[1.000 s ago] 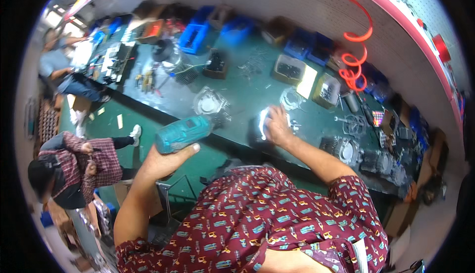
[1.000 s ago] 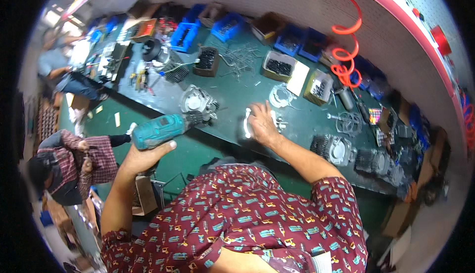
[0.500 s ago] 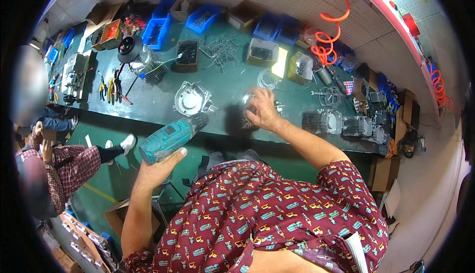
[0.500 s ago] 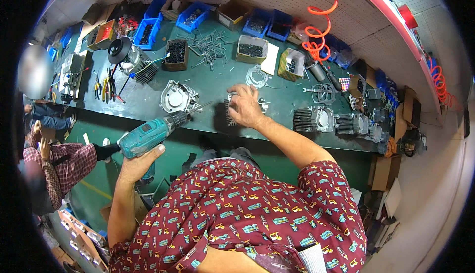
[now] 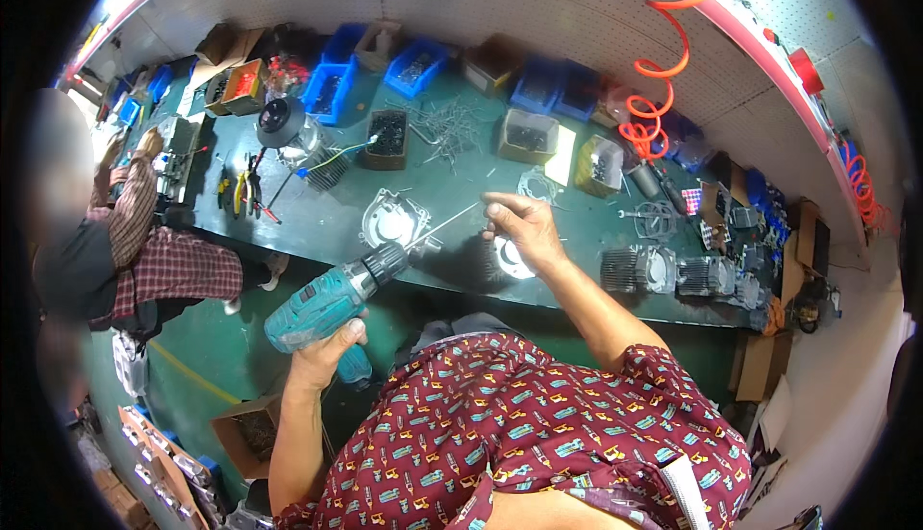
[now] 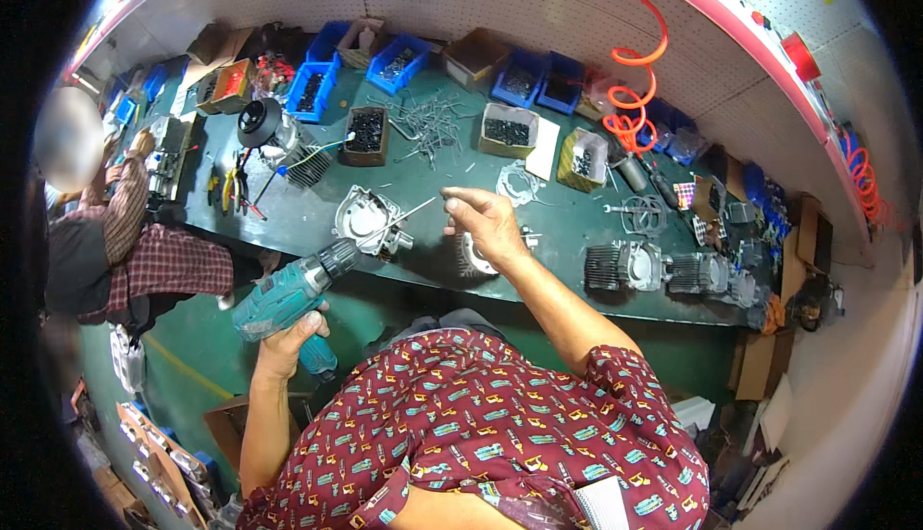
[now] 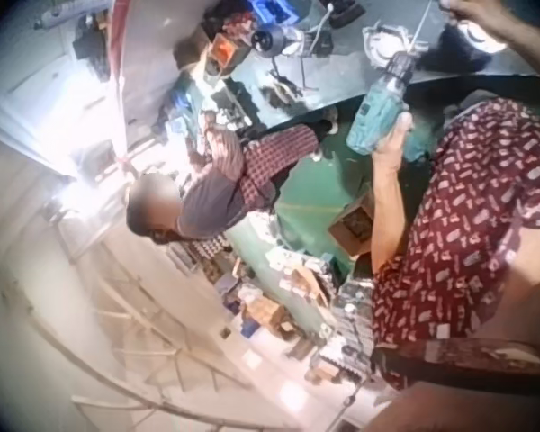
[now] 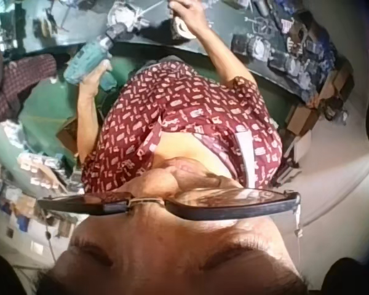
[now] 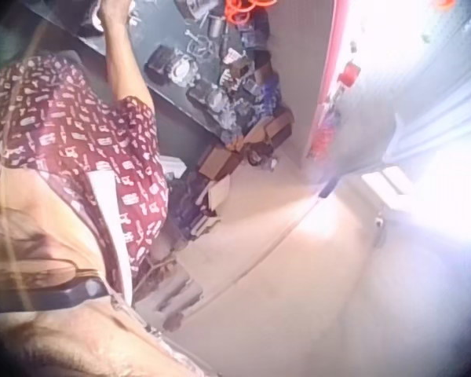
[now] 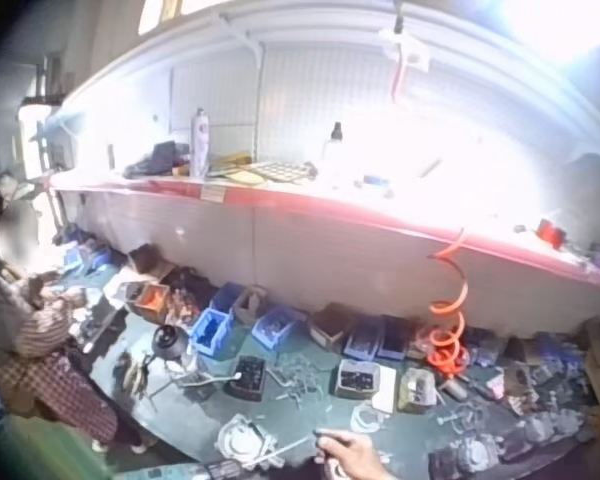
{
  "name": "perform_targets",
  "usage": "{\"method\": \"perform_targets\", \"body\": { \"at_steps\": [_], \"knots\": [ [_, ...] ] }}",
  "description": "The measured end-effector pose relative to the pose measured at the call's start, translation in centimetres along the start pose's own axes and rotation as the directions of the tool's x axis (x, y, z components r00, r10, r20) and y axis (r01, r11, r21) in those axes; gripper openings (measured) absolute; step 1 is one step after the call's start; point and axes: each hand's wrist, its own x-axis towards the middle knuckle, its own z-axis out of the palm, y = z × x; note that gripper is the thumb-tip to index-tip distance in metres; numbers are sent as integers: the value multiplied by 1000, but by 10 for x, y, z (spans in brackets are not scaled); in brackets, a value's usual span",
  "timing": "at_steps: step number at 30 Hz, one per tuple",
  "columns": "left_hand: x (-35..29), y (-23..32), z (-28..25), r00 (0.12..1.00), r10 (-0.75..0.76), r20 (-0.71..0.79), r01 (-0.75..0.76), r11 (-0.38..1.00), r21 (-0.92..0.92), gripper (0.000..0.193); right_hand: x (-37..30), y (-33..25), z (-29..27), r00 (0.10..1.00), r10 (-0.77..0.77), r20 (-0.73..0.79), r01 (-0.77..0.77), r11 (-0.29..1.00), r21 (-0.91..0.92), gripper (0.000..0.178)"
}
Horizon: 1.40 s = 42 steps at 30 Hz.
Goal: The person uses a cordless drill to fasten screws into small metallic housings on a workbench. They repeatedly pick up screws from a blue bin, align them with the drill bit, and drive them into the components. The person also briefly uses pliers to adjust a wire on one of the housings.
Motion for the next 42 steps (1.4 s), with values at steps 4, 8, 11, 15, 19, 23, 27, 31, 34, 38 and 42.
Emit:
{"method": "perform_targets", "body": {
  "at_steps": [4, 8, 11, 15, 19, 23, 27, 31, 34, 38, 42],
  "knots": [
    [-8, 8, -1, 998, 37, -47, -38, 999, -28, 33, 12, -13, 14, 992, -1, 125, -2, 1000, 24, 35],
    [-16, 4, -1, 994, 60, -91, -60, 998, 1, 36, 25, -17, 18, 981, -6, 195, -2, 999, 40, 34],
    [-22, 8, 6, 987, 55, -148, -57, 998, -9, 33, 33, -27, 21, 966, 19, 256, -20, 1000, -1, 33],
    [-30, 10, 7, 983, 13, -183, -20, 999, -32, 33, 46, -31, 15, 912, -44, 407, 80, 994, -72, 30],
    [-40, 20, -10, 989, -34, -141, 35, 999, 8, 36, 61, -43, 13, 793, -34, 609, 148, 979, -138, 27],
    [-46, 15, -41, 989, -24, -146, 54, 976, 209, 35, 67, -60, 32, 680, 195, 707, -39, 972, -231, 25],
    [-49, 7, -53, 984, -49, -170, 63, 995, 81, 34, 77, -54, 57, 663, 268, 699, -226, 962, -153, 25],
    [-45, -21, -84, 977, -42, -210, -11, 969, -247, 39, 79, -48, 118, 747, 219, 627, -365, 924, 113, 35],
    [-46, -33, -109, 975, -62, -211, -35, 904, -427, 39, 85, -46, 164, 723, 127, 679, -390, 886, 250, 44],
    [-45, -57, -163, 981, -55, -187, -70, 797, -600, 39, 96, -38, 240, 729, 84, 680, -361, 891, 276, 50],
    [-56, -62, -205, 984, -111, -142, -31, 673, -739, 39, 117, -9, 312, 674, 141, 725, -433, 871, 233, 48]
  ]
}}
